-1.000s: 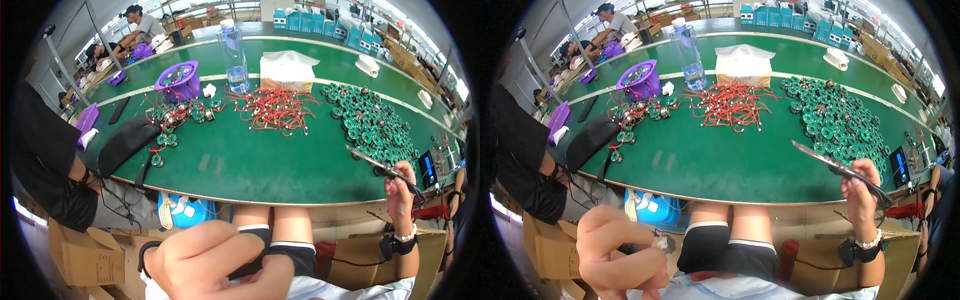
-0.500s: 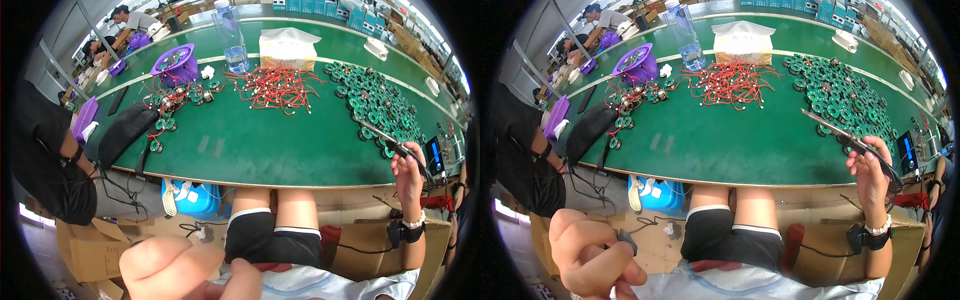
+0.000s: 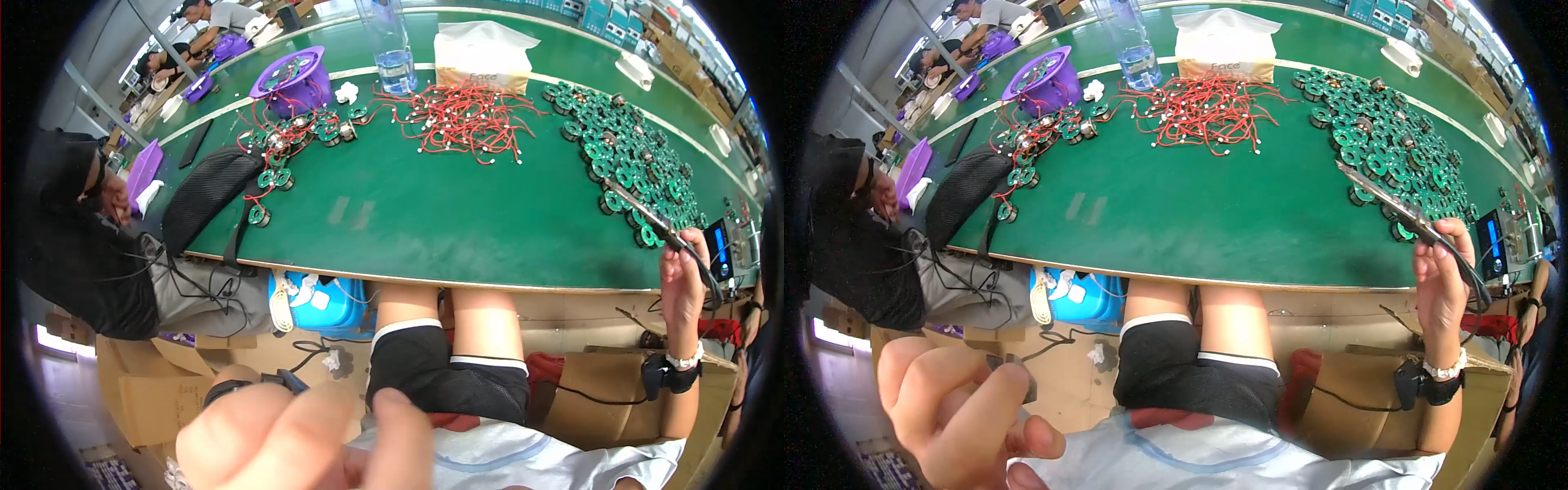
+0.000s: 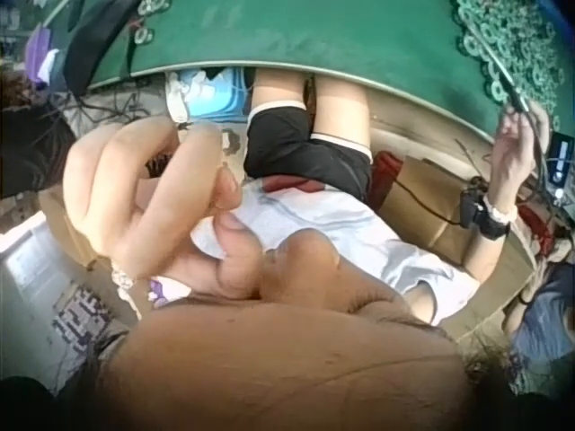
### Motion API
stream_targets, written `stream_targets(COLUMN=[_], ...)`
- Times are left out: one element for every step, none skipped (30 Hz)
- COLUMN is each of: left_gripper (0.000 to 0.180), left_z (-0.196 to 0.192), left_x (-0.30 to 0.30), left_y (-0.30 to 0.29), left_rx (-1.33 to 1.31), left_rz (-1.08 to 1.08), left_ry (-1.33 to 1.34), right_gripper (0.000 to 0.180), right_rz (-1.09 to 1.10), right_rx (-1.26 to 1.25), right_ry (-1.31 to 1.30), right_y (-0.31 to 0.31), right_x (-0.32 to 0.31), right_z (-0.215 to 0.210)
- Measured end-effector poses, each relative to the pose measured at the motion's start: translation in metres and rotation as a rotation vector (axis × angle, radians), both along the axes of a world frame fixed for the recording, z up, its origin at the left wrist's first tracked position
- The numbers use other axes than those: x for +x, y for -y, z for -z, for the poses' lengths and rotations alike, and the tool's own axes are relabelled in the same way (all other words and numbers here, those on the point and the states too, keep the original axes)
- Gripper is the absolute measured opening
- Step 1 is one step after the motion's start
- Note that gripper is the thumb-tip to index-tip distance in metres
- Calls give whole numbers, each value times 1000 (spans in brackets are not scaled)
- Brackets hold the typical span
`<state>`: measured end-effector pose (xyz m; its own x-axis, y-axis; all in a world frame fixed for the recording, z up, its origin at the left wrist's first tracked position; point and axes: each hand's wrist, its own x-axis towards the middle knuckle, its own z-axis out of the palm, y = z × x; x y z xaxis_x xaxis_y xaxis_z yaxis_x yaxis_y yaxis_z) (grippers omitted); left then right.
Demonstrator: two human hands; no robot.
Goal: Soldering wires onto small circular green circuit boards at an assembly line.
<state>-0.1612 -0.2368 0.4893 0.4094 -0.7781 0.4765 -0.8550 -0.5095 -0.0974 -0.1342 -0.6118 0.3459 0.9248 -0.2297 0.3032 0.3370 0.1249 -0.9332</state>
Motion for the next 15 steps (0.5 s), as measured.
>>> stream_targets(left_gripper=[30, 33, 39, 39, 31, 24, 18, 18, 19, 22, 26, 28, 30, 30, 30], left_z=[9, 14, 15, 20, 28, 38, 47, 59, 70, 78, 84, 89, 94, 101, 107], left_x=[1, -1, -4, 0, 11, 24, 39, 59, 88, 113, 139, 170, 196, 219, 239], left_y=[-4, -7, -14, -21, -28, -35, -43, -52, -62, -75, -89, -101, -110, -114, -115], left_rx=[-179, -244, -245, -236, -291, -349, -405, -451, -488, -435, -372, -341, -303, -313, -323], left_rz=[21, -17, -79, -78, -146, -221, -304, -350, -457, -476, -553, -566, -621, -696, -831], left_ry=[45, 31, -86, -80, -88, -90, -89, -119, -151, -257, -370, -486, -612, -683, -777], right_gripper=[23, 23, 23, 23, 23, 23, 23, 24, 30, 30, 29, 28, 26, 26, 25], right_rz=[5, 3, -14, -24, -21, -20, -25, -7, -69, -67, -74, -34, -84, -70, -94], right_rx=[0, 9, 27, 27, 36, 20, 5, 20, 7, 4, 9, 24, 36, 24, 25], right_ry=[-12, -5, 12, 8, 21, 29, 35, 12, -23, -15, -13, -4, 3, -15, -15], right_y=[2, 3, 4, 4, 5, 4, 4, 3, 5, 5, 5, 4, 5, 4, 3], right_x=[-1, -2, -3, -3, -4, -4, -3, -4, -5, -4, -4, -4, -4, -3, -3], right_z=[0, 0, 0, 0, 0, 0, 1, 2, -1, -1, -1, 0, 0, 0, -1])
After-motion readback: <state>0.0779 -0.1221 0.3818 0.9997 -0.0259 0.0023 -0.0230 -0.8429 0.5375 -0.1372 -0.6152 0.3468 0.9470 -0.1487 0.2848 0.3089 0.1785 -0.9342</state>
